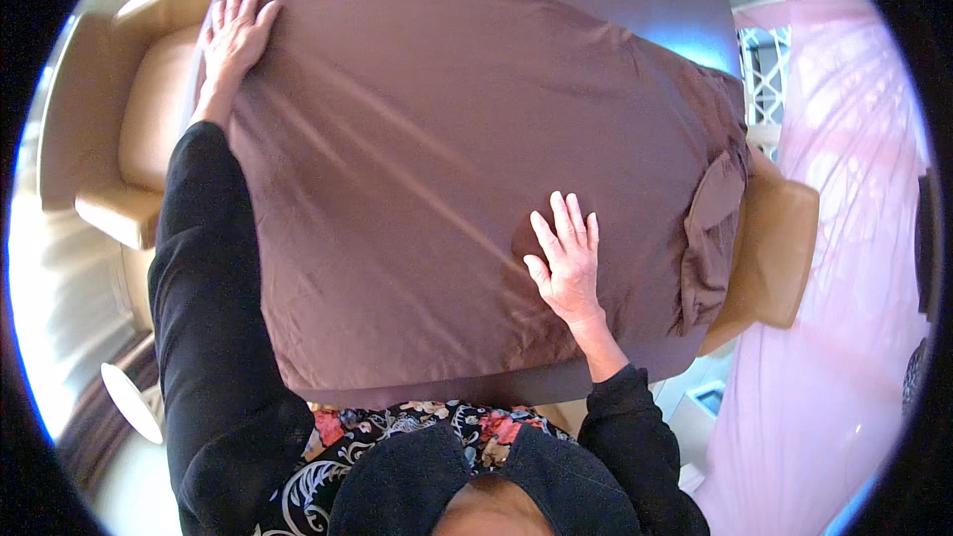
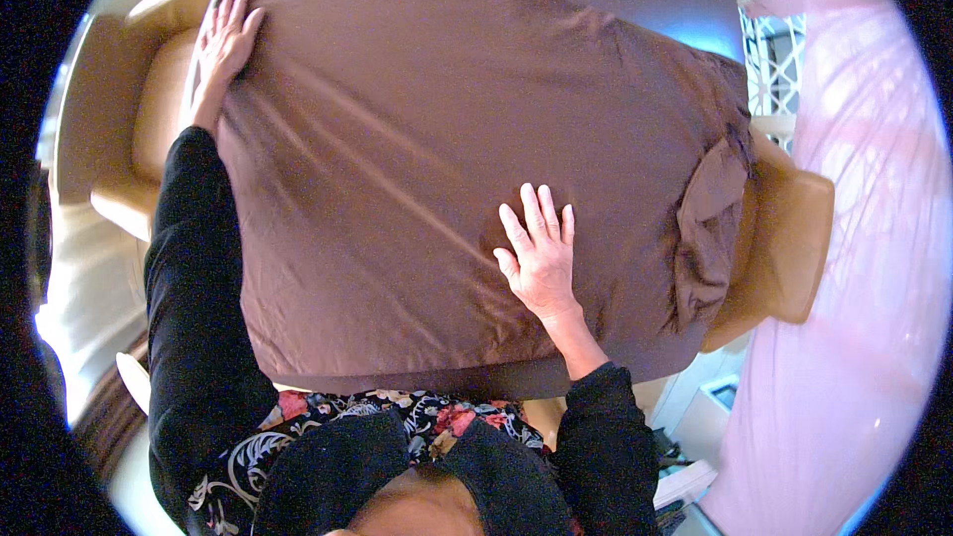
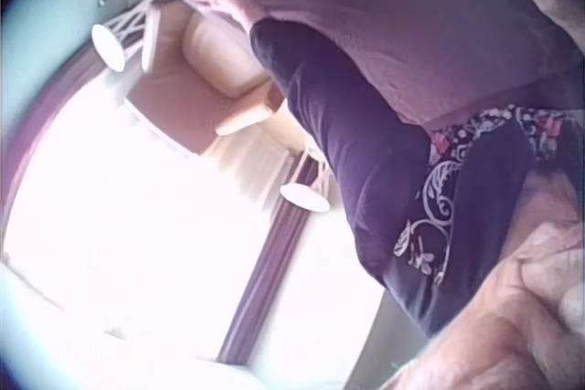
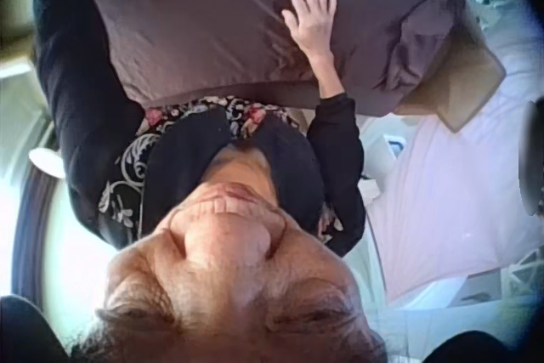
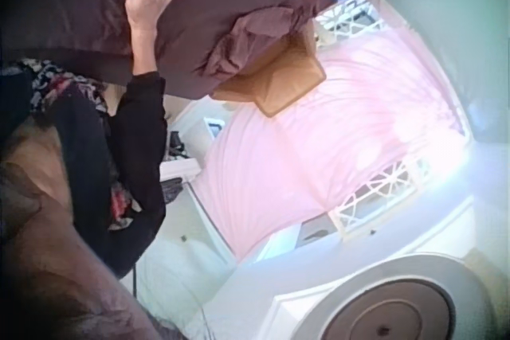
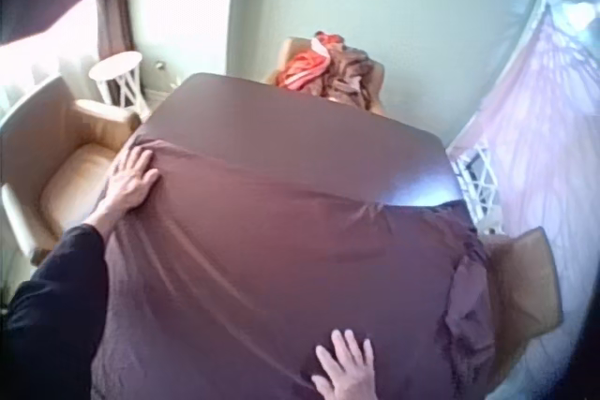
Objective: The person folds several items of clothing on a table, including a patterned cloth, a pair of jeans, and a brown garment. The person smooths and aligns each item before folding it into a compact shape and stacking them.
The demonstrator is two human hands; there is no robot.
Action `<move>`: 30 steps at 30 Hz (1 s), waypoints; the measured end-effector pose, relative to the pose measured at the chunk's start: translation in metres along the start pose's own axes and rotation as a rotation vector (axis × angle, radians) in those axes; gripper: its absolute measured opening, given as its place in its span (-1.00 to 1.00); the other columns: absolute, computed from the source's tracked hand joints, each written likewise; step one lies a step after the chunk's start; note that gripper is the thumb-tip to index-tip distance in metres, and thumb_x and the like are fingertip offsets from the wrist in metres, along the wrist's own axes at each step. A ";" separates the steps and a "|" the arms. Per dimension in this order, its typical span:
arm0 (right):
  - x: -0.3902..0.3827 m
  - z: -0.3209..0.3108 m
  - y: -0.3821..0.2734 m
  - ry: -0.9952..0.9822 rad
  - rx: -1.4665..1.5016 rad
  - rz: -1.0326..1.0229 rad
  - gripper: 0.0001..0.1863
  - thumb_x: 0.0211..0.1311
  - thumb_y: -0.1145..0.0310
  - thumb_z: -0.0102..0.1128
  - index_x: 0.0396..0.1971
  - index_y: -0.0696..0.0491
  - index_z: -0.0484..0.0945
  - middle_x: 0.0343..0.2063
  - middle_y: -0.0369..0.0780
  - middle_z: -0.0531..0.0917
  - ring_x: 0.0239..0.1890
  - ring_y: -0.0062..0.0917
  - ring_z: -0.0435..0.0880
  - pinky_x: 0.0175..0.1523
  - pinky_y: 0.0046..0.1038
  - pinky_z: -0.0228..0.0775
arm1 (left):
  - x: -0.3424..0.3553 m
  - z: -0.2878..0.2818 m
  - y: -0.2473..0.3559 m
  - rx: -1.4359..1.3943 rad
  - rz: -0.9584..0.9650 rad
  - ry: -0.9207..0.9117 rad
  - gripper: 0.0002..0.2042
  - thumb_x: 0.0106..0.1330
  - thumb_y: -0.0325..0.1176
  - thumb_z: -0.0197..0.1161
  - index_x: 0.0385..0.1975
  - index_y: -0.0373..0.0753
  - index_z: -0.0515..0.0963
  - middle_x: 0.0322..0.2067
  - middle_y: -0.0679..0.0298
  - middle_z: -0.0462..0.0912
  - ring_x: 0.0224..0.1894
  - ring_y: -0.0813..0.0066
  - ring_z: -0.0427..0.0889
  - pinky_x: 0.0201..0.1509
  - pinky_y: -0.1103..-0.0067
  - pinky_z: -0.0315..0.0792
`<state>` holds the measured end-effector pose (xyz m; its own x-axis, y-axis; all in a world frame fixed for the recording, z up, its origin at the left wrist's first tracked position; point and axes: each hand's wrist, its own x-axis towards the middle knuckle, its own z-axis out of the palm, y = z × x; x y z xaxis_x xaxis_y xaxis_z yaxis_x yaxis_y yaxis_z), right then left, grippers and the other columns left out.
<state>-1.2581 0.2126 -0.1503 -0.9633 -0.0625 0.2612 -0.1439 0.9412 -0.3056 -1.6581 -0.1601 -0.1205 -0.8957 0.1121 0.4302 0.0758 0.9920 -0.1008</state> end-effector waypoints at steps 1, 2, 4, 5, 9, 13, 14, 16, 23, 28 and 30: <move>-0.006 -0.004 0.002 0.012 0.010 0.041 -0.43 0.03 0.20 0.19 0.10 0.00 0.39 0.26 -0.10 0.21 0.32 -0.18 0.11 0.31 0.02 -0.12 | 0.006 0.002 -0.007 -0.020 0.033 -0.011 -0.39 0.27 0.21 -0.20 0.28 0.08 0.15 0.33 0.35 0.05 0.38 0.33 -0.03 0.35 0.19 -0.07; -0.016 -0.009 0.005 0.021 -0.002 0.097 -0.44 0.04 0.19 0.19 0.10 0.00 0.39 0.26 -0.09 0.21 0.32 -0.17 0.12 0.31 0.01 -0.12 | 0.007 0.003 0.000 -0.002 0.013 -0.002 -0.40 0.27 0.21 -0.21 0.27 0.08 0.16 0.32 0.34 0.08 0.37 0.35 -0.01 0.34 0.22 -0.04; -0.030 -0.016 0.015 0.101 -0.045 0.194 -0.48 0.12 0.15 0.12 0.09 0.05 0.40 0.24 -0.05 0.24 0.30 -0.15 0.15 0.29 0.03 -0.11 | 0.020 0.001 -0.022 0.003 0.034 -0.029 -0.42 0.29 0.18 -0.21 0.27 0.07 0.16 0.31 0.30 0.11 0.34 0.30 0.08 0.32 0.26 0.05; -0.041 -0.021 0.026 0.124 -0.085 0.251 -0.48 0.14 0.14 0.10 0.09 0.06 0.40 0.24 -0.05 0.25 0.30 -0.15 0.15 0.29 0.03 -0.10 | 0.021 0.006 -0.022 0.016 0.027 -0.062 -0.43 0.31 0.16 -0.23 0.27 0.06 0.16 0.30 0.29 0.12 0.33 0.29 0.10 0.30 0.25 0.09; -0.064 -0.018 0.061 0.089 -0.193 0.414 -0.44 0.13 0.15 0.11 0.14 0.02 0.35 0.27 -0.08 0.19 0.33 -0.18 0.09 0.30 0.02 -0.15 | 0.049 0.046 -0.086 -0.087 0.072 -0.047 -0.38 0.32 0.18 -0.29 0.31 0.00 0.08 0.32 0.30 0.07 0.34 0.22 0.05 0.35 0.23 -0.05; -0.074 -0.023 0.073 0.074 -0.207 0.416 -0.36 0.04 0.18 0.17 0.19 -0.04 0.28 0.30 -0.12 0.11 0.36 -0.23 0.00 0.32 0.02 -0.19 | 0.034 0.045 -0.030 0.013 -0.159 -0.252 -0.43 0.37 0.13 -0.42 0.33 0.07 0.00 0.33 0.25 0.02 0.35 0.18 0.01 0.35 0.18 -0.08; -0.062 -0.018 0.072 0.111 -0.150 0.377 -0.35 0.04 0.18 0.17 0.19 -0.05 0.28 0.30 -0.12 0.11 0.36 -0.23 0.00 0.32 0.02 -0.18 | 0.064 0.035 -0.103 0.213 -0.076 -0.197 -0.41 0.34 0.17 -0.44 0.32 0.09 0.01 0.34 0.27 0.01 0.35 0.18 0.02 0.34 0.12 -0.07; -0.074 -0.028 0.073 0.078 -0.219 0.436 -0.35 0.04 0.17 0.18 0.19 -0.04 0.27 0.30 -0.11 0.12 0.35 -0.22 0.02 0.31 0.04 -0.17 | 0.031 0.042 -0.010 0.101 -0.220 -0.299 -0.43 0.33 0.18 -0.41 0.28 0.08 0.10 0.32 0.32 0.07 0.33 0.16 0.06 0.25 -0.01 -0.01; -0.062 -0.013 0.067 0.146 -0.143 0.390 -0.37 0.04 0.16 0.17 0.16 -0.02 0.29 0.28 -0.09 0.14 0.34 -0.19 0.04 0.29 0.10 -0.14 | -0.050 0.011 0.041 0.025 0.146 0.005 -0.46 0.30 0.08 -0.09 0.26 0.08 0.16 0.31 0.25 0.10 0.35 0.15 0.01 0.20 -0.07 0.06; -0.063 -0.007 0.067 0.148 -0.124 0.383 -0.38 0.05 0.13 0.15 0.15 -0.01 0.31 0.27 -0.08 0.15 0.34 -0.17 0.03 0.28 0.12 -0.14 | -0.202 -0.089 0.156 -0.259 0.483 -0.044 -0.50 0.19 -0.24 0.18 0.18 -0.06 0.32 0.23 0.10 0.24 0.26 -0.14 0.16 0.18 0.08 0.21; -0.067 -0.012 0.071 0.140 -0.145 0.388 -0.38 0.05 0.13 0.15 0.15 -0.01 0.31 0.27 -0.07 0.15 0.33 -0.17 0.04 0.28 0.12 -0.15 | -0.253 -0.111 0.199 -0.396 0.486 -0.160 -0.50 0.21 -0.25 0.15 0.19 -0.12 0.29 0.28 0.09 0.15 0.33 -0.08 0.02 0.24 -0.05 0.02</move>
<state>-1.2013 0.2878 -0.1788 -0.8984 0.3413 0.2765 0.2656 0.9235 -0.2769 -1.3680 0.0150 -0.1499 -0.7703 0.5744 0.2770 0.6179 0.7797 0.1016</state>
